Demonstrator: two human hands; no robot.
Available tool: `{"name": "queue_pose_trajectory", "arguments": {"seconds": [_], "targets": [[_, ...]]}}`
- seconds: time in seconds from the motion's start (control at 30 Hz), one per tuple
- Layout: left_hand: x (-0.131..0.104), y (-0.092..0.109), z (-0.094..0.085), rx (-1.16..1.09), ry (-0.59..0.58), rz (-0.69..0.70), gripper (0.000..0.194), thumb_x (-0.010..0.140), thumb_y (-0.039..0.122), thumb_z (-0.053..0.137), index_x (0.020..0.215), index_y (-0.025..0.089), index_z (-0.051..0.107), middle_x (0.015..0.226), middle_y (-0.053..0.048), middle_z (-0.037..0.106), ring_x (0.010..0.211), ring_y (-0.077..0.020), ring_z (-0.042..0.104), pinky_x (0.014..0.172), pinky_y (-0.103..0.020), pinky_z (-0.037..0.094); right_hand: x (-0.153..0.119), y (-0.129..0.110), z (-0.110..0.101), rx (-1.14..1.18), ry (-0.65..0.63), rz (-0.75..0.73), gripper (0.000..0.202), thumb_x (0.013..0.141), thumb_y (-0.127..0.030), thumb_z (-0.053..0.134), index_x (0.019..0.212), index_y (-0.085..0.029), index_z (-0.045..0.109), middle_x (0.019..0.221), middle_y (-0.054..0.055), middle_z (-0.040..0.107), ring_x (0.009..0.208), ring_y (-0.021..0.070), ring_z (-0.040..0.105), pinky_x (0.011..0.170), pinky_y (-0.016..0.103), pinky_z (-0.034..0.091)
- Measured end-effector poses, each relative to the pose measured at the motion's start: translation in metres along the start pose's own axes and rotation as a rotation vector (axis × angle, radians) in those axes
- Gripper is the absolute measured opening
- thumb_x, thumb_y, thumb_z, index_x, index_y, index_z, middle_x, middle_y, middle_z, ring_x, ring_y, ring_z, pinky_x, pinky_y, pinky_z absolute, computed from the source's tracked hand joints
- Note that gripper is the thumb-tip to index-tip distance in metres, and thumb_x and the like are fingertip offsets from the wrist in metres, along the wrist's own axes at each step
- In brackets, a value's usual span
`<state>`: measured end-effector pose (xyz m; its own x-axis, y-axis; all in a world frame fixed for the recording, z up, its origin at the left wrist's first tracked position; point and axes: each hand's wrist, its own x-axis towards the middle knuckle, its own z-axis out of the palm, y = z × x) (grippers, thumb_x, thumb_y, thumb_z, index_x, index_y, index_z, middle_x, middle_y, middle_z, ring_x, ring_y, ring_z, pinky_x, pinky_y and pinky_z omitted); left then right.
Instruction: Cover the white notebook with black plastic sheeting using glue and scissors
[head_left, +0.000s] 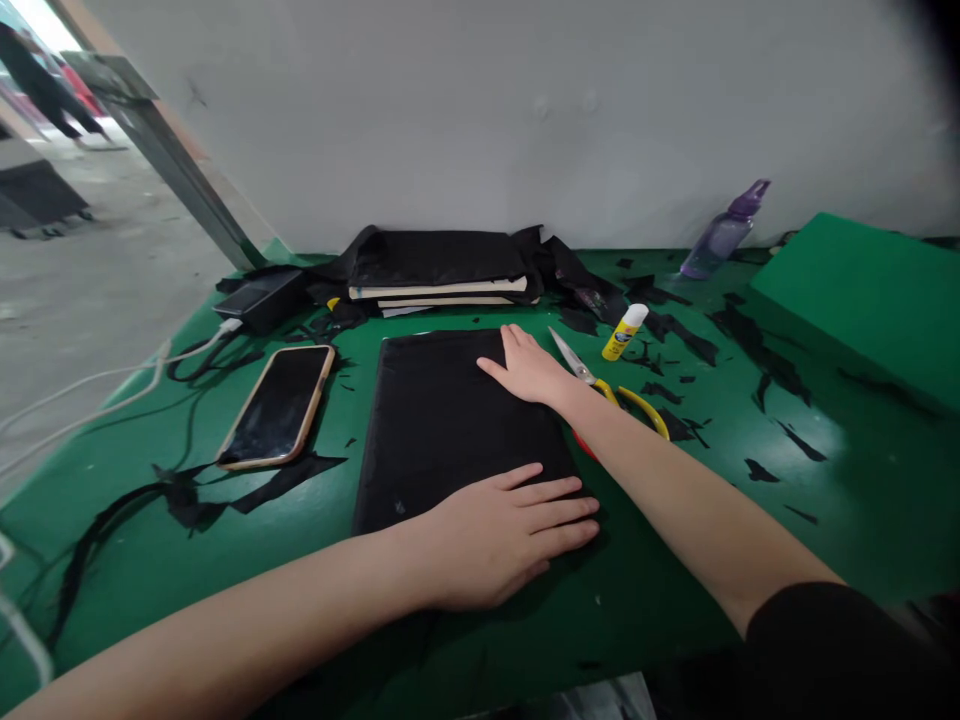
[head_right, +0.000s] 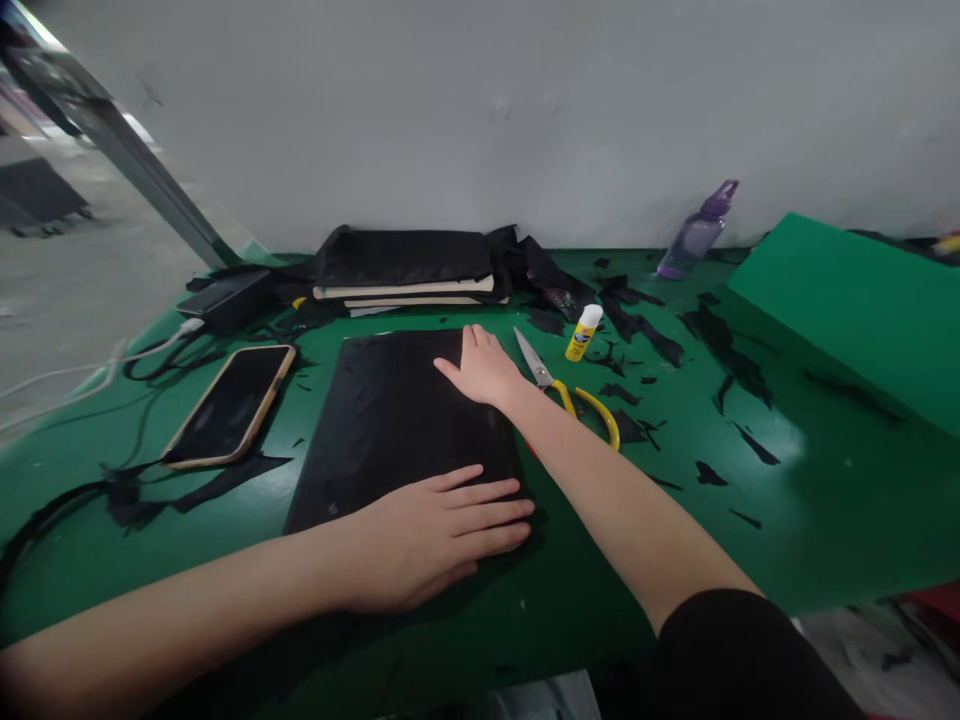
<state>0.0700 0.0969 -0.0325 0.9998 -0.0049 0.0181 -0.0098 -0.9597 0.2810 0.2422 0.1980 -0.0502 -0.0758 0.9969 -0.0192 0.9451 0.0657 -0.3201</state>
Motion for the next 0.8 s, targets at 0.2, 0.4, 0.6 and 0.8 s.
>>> {"name": "queue_pose_trajectory", "arguments": {"seconds": [0.2,0.4,0.6,0.8], "targets": [[0.0009,0.0048,0.0055,-0.006,-0.003,-0.003,0.046,0.095,0.028,0.028,0.141,0.021,0.027,0.149,0.004,0.025,0.139,-0.0136,0.014,0.115,-0.039,0.012,-0.0057,-0.0033,-0.0038,-0.012,-0.051,0.018,0.087,0.085,-0.06,0.024,0.143,0.003,0.013,0.15,0.022,0.012,0.139,0.0321,0.012,0.111,0.044,0.019],[0.001,0.0053,0.0083,-0.013,-0.001,0.018,0.051,0.094,0.04,0.032,0.142,0.023,0.024,0.15,0.004,0.024,0.14,-0.0157,0.011,0.115,-0.042,0.01,-0.0089,-0.0048,-0.0064,-0.032,-0.099,0.025,0.09,0.085,-0.063,0.019,0.143,0.004,0.008,0.151,0.02,0.007,0.139,0.0304,0.008,0.113,0.043,0.016],[0.0007,0.0055,0.0078,-0.014,-0.005,0.029,0.056,0.093,0.045,0.034,0.143,0.023,0.022,0.15,0.003,0.023,0.14,-0.0159,0.01,0.115,-0.041,0.009,-0.0054,-0.0013,-0.0015,-0.044,-0.095,0.004,0.094,0.083,-0.066,0.017,0.143,0.005,0.004,0.151,0.019,0.003,0.14,0.0272,0.003,0.114,0.04,0.011],[-0.0005,0.0064,0.0097,0.016,0.013,0.038,0.056,0.092,0.047,0.034,0.142,0.023,0.023,0.15,0.003,0.024,0.14,-0.0164,0.011,0.115,-0.041,0.011,-0.0029,-0.001,0.0011,-0.09,-0.092,0.006,0.094,0.083,-0.067,0.016,0.143,0.004,0.004,0.151,0.019,0.003,0.14,0.0276,0.002,0.114,0.04,0.007]]}}
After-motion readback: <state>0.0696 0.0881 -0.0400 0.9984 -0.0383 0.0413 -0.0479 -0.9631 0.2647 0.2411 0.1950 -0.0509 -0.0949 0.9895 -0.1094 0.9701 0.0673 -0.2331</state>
